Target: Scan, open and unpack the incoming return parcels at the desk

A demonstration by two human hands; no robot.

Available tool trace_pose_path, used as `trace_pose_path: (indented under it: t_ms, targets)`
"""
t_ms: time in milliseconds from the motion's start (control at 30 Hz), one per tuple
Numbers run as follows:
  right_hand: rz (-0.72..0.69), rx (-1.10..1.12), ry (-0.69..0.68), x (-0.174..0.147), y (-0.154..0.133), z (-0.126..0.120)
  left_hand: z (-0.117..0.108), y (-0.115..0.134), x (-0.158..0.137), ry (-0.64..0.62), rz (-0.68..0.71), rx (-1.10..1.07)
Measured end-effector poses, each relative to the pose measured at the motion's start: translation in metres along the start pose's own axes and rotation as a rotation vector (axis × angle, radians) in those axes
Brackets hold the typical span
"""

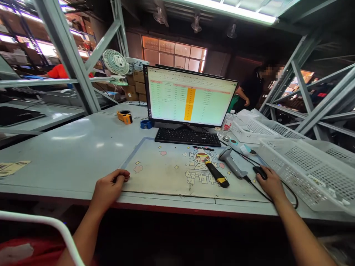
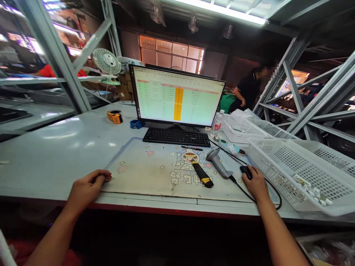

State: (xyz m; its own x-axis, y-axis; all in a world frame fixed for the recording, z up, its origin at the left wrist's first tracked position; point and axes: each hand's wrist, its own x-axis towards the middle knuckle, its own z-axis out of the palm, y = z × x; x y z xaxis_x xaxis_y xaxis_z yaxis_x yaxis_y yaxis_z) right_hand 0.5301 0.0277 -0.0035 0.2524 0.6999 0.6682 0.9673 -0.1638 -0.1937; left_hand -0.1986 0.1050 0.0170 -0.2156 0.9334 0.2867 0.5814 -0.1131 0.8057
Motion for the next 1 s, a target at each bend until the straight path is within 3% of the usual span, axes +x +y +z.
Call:
trace_pose_path:
  t_ms: [200, 467, 700, 1000]
  targets:
    - [0.044, 0.019, 0.14, 0.001, -0.015, -0.014, -0.002, 0.002, 0.001, -0.026, -0.038, 0.032]
    - [0.185, -0.084, 0.166, 0.001, -0.02, -0.021, -0.004, 0.012, -0.003, -0.02, -0.107, 0.025]
    - [0.074, -0.069, 0.017, 0.0, -0.01, -0.012, -0.002, 0.014, -0.001, -0.011, -0.079, 0.035]
    - [-0.036, -0.054, -0.003, 0.0, 0.016, 0.008, -0.001, 0.01, -0.004, 0.018, 0.049, 0.032]
